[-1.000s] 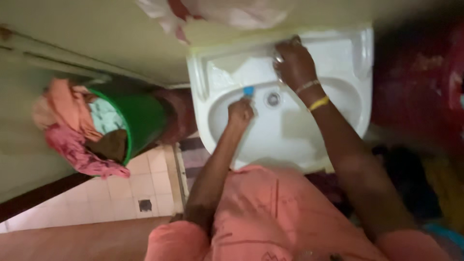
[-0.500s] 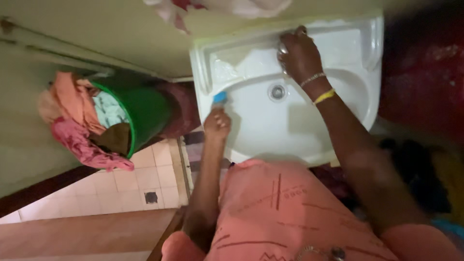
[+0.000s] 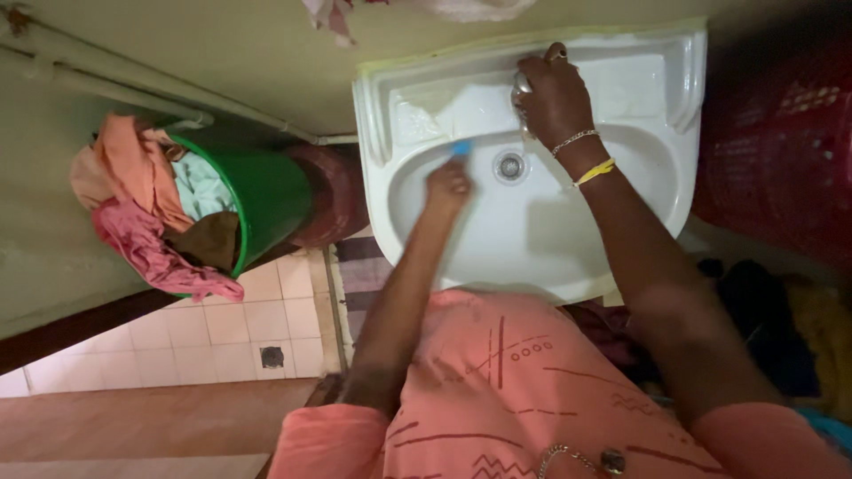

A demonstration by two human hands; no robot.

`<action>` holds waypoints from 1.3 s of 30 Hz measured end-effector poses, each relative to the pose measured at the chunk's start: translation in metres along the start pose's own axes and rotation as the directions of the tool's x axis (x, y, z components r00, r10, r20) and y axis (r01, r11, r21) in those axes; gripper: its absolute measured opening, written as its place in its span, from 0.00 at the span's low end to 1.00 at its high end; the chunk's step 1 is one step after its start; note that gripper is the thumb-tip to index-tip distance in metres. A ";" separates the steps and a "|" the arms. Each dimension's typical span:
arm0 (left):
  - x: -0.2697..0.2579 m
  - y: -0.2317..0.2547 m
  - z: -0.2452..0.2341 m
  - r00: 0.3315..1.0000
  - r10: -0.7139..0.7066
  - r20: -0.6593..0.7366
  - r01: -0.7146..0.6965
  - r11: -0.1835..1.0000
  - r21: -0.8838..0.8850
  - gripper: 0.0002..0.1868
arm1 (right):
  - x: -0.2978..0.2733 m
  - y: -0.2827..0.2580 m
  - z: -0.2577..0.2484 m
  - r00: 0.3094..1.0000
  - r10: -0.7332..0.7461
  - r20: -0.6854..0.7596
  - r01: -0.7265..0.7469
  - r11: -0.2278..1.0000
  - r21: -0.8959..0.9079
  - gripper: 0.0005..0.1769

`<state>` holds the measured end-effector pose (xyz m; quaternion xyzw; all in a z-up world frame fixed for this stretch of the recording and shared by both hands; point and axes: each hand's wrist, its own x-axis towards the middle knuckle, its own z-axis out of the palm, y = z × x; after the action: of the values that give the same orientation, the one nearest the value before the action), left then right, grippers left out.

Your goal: The person cleans a white bathroom sink using a blue sponge, scrubbing the basin and the area around the faucet before rinsing it with water.

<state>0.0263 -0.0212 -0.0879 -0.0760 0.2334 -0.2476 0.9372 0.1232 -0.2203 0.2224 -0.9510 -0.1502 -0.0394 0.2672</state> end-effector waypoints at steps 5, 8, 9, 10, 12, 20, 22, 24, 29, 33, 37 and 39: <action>-0.093 0.050 -0.008 0.820 0.364 -0.442 -0.180 0.896 0.406 0.14 | 0.001 -0.005 -0.001 0.998 0.055 0.002 -0.055 0.998 0.010 0.22; -0.070 0.057 -0.005 0.947 0.266 -0.179 -0.213 0.940 0.267 0.13 | -0.002 -0.001 0.000 0.999 0.011 -0.043 -0.010 1.000 0.012 0.22; -0.050 0.049 -0.005 0.991 0.110 -0.076 -0.105 0.993 0.057 0.09 | -0.001 -0.001 0.001 0.999 0.006 -0.048 -0.004 0.999 0.039 0.21; -0.024 0.031 -0.002 0.998 -0.027 0.059 0.035 0.989 -0.140 0.09 | -0.001 -0.002 0.002 0.999 0.001 -0.053 0.003 0.998 0.066 0.21; 0.030 -0.012 0.013 0.999 -0.005 0.035 -0.005 0.961 0.277 0.06 | 0.001 -0.001 0.004 0.999 -0.004 -0.041 0.005 1.000 0.030 0.20; 0.010 -0.018 0.029 0.929 0.124 -0.349 -0.007 0.948 0.318 0.13 | 0.008 -0.003 -0.001 0.997 0.068 0.032 -0.067 0.997 -0.023 0.18; -0.048 0.006 0.038 0.955 0.074 -0.288 -0.023 0.984 0.174 0.10 | 0.001 -0.003 0.001 0.999 0.051 -0.006 -0.051 0.998 0.021 0.18; -0.098 0.021 0.047 0.884 0.338 -0.324 -0.176 0.881 0.438 0.11 | -0.003 -0.003 0.004 0.999 -0.014 -0.030 0.015 1.000 0.018 0.19; -0.056 0.026 0.040 0.827 0.322 -0.462 -0.124 0.904 0.408 0.09 | 0.000 -0.002 0.004 0.998 -0.006 -0.056 0.006 1.000 -0.002 0.21; 0.044 -0.053 0.034 0.962 0.030 -0.271 0.056 0.951 0.304 0.10 | 0.001 -0.002 0.003 0.999 0.015 -0.029 -0.014 1.000 0.019 0.20; 0.051 -0.072 0.027 0.936 0.053 -0.347 0.082 0.928 0.363 0.11 | 0.002 -0.005 0.002 0.998 0.058 -0.015 -0.058 0.998 -0.006 0.20; 0.020 -0.033 0.023 0.983 0.107 -0.150 -0.050 0.938 0.342 0.10 | 0.003 -0.007 0.003 0.998 0.052 -0.029 -0.052 0.999 -0.006 0.21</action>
<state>0.0384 -0.0593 -0.0676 0.1154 0.2679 -0.2516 0.9228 0.1244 -0.2128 0.2239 -0.9548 -0.1213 -0.0467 0.2672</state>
